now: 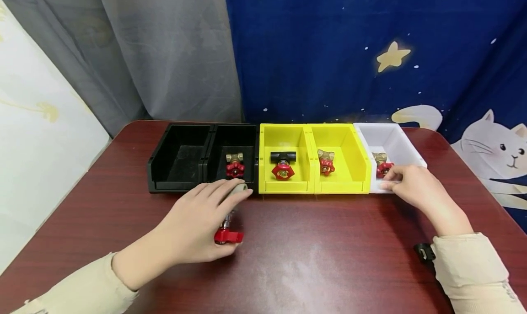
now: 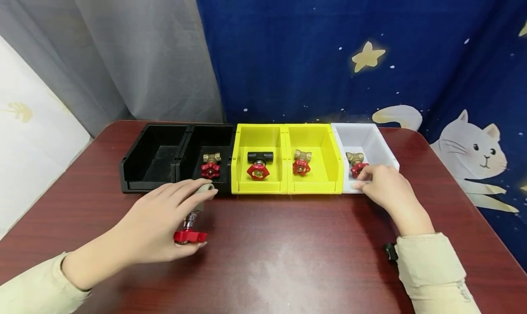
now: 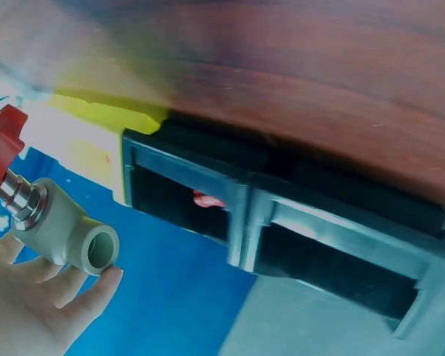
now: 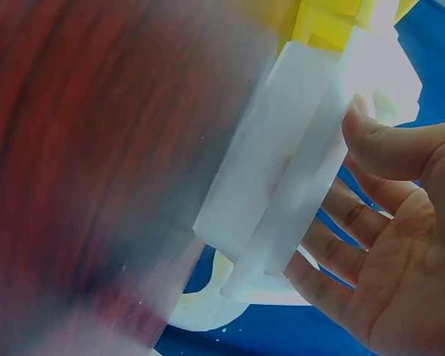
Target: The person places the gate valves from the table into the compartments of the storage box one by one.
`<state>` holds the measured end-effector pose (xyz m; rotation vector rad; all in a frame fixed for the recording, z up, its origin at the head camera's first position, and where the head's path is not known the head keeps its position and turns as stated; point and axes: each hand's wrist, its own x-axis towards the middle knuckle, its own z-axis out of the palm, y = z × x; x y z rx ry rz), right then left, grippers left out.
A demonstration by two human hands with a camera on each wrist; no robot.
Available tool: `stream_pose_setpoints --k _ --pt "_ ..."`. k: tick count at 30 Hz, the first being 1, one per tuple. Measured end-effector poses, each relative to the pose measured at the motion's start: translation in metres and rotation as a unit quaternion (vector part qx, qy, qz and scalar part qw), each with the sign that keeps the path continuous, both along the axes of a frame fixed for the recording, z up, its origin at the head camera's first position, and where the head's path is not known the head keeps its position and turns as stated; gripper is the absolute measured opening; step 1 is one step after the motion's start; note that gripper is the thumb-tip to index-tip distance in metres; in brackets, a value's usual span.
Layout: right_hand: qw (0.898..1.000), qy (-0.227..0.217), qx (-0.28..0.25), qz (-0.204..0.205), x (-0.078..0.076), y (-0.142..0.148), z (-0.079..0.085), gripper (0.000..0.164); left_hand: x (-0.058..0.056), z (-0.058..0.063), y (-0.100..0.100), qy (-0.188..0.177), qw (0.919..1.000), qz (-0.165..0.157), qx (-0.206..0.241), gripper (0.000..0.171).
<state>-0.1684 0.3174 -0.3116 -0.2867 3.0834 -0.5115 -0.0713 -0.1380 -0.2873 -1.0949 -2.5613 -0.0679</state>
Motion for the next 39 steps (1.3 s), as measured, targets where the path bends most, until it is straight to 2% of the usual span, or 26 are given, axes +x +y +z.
stream_pose_setpoints --k 10,16,27,39 --pt "1.000 -0.003 -0.002 -0.006 0.000 -0.003 0.002 0.012 0.003 -0.006 -0.037 0.009 0.9989 0.044 0.010 0.091" --pt "1.000 -0.005 -0.004 -0.004 0.000 -0.002 0.001 0.012 0.002 -0.008 -0.058 0.021 0.9979 0.059 0.020 0.093" --pt "1.000 -0.008 -0.003 -0.004 0.000 -0.002 0.002 0.012 -0.012 -0.009 -0.090 0.042 0.9972 0.054 0.030 0.085" --pt "1.000 -0.013 -0.003 -0.010 0.001 -0.002 0.002 0.013 -0.028 -0.007 -0.101 0.049 0.9972 0.053 0.019 0.088"
